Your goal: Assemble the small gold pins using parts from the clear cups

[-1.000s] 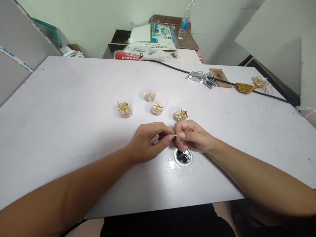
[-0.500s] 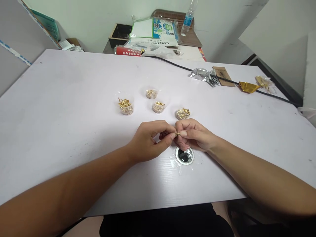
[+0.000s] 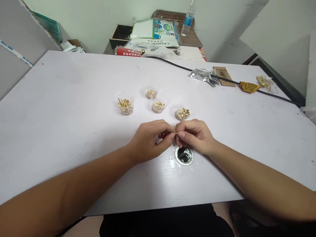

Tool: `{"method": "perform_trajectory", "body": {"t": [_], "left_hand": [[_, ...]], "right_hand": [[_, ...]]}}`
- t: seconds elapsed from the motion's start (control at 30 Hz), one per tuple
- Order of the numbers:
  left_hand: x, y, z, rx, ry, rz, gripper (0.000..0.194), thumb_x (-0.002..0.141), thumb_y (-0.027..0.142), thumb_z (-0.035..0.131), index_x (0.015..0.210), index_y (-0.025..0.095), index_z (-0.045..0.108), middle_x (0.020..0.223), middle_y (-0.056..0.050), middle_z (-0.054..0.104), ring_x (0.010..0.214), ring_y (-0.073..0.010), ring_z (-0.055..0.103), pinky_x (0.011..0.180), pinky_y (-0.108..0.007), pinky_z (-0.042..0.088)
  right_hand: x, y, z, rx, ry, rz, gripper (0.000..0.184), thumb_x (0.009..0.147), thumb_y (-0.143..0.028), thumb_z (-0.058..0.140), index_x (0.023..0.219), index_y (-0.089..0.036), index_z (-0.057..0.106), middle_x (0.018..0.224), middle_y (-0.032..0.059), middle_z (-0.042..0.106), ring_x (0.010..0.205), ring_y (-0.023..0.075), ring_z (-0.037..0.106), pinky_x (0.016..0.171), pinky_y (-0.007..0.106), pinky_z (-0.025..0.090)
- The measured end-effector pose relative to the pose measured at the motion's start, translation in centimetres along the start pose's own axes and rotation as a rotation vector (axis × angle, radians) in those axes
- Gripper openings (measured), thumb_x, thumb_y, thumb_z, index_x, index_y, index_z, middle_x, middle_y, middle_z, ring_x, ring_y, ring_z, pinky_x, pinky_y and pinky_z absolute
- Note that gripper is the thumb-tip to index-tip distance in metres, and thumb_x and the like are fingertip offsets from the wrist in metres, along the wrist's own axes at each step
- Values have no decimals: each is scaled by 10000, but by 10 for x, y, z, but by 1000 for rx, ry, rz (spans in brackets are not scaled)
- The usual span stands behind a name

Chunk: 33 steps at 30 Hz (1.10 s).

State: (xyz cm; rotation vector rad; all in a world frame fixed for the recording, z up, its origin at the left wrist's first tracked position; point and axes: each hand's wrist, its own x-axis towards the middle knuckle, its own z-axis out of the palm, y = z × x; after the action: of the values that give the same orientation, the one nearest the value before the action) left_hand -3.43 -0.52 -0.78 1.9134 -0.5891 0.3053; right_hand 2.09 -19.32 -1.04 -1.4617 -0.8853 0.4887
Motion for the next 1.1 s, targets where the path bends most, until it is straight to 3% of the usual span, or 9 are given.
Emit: {"method": "perform_trajectory", "body": {"t": [0.23, 0.57, 0.7, 0.93, 1.1], "left_hand": [[1, 0, 1, 69, 5, -35, 63, 841, 113, 572, 786, 125, 601, 682, 21, 575, 610, -55, 490, 578, -175, 420], [1, 0, 1, 56, -40, -84, 138, 847, 137, 525, 710, 140, 542, 590, 44, 490, 522, -54, 393, 498, -180, 352], [2, 1, -1, 51, -29, -77, 122, 833, 122, 517, 715, 146, 534, 623, 32, 507, 561, -65, 428, 533, -191, 375], [1, 1, -2, -39, -61, -59, 108, 830, 89, 518, 745, 143, 557, 661, 19, 559, 595, -70, 457, 557, -197, 396], [1, 1, -3, -65, -70, -56, 104, 828, 81, 529, 757, 135, 583, 670, 14, 569, 602, -70, 456, 564, -198, 401]], "right_hand": [[1, 2, -4, -336, 51, -148, 157, 873, -148, 510, 716, -134, 517, 553, -18, 492, 465, 54, 391, 443, 183, 297], [4, 2, -8, -400, 3, -180, 186, 933, -204, 487, 772, -140, 554, 665, 35, 573, 564, 92, 488, 529, 222, 378], [4, 2, -7, -309, -28, -144, 206, 953, -216, 477, 786, -128, 559, 673, 39, 570, 579, 94, 498, 547, 222, 394], [4, -2, -8, 90, -158, 2, 245, 988, -231, 463, 821, -97, 581, 722, 57, 587, 636, 95, 542, 590, 216, 455], [3, -3, -9, 186, -208, 72, 260, 985, -244, 494, 821, -77, 606, 724, 69, 605, 633, 100, 560, 581, 218, 460]]}}
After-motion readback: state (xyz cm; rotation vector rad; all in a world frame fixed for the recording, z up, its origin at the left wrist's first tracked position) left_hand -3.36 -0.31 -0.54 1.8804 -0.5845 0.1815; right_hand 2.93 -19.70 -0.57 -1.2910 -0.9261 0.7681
